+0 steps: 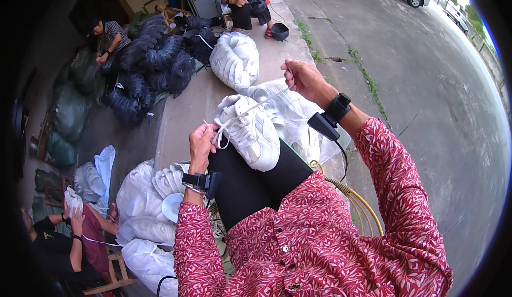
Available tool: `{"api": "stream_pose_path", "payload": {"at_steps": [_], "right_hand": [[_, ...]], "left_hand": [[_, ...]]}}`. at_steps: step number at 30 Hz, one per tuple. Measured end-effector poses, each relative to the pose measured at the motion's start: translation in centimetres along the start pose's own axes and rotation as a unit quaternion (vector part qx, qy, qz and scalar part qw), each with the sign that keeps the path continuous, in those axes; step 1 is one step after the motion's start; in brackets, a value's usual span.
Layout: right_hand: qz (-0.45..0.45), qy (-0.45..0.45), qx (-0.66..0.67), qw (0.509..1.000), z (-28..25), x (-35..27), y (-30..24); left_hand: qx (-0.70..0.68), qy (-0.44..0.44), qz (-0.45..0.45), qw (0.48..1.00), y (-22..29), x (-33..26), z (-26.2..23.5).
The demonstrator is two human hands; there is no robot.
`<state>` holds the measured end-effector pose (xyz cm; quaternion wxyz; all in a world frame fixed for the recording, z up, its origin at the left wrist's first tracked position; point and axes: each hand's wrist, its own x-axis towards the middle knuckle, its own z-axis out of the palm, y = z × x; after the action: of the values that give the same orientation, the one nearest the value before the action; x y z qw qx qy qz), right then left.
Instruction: Lace a pair of white athletic shoes.
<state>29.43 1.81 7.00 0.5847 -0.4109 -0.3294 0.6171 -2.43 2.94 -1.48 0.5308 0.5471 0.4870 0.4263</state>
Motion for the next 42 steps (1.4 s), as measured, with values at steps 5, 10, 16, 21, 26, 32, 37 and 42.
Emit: {"api": "stream_pose_path", "payload": {"at_steps": [5,10,16,21,26,32,37,42], "right_hand": [[0.066,-0.065,-0.16,0.983,2.5,-1.0,2.5],[0.022,-0.098,-0.287,0.953,3.1,-0.9,3.0],[0.031,-0.057,-0.201,0.977,1.6,-0.6,2.2],[0.044,-0.034,-0.212,0.976,1.9,-0.9,2.2],[0.028,-0.078,-0.257,0.963,3.3,-1.4,3.3],[-0.108,-0.121,-0.378,0.911,3.9,0.1,7.0],[-0.031,-0.126,-0.399,0.908,5.4,0.0,6.8],[-0.028,-0.115,-0.39,0.913,5.9,0.7,7.4]], "left_hand": [[-0.009,-0.065,-0.057,0.996,0.6,-0.9,0.1],[-0.001,-0.078,-0.07,0.994,1.0,-1.3,0.1],[0.012,-0.096,-0.068,0.993,0.9,-1.2,-0.6],[-0.002,-0.091,-0.07,0.993,0.6,-0.7,-0.7],[0.035,-0.007,0.003,0.999,-0.3,-0.2,0.5],[0.42,0.117,0.23,0.87,1.3,-0.7,3.1],[0.432,0.099,0.199,0.874,1.1,0.1,1.8],[0.29,0.064,0.086,0.951,-0.9,1.5,1.1]]}}
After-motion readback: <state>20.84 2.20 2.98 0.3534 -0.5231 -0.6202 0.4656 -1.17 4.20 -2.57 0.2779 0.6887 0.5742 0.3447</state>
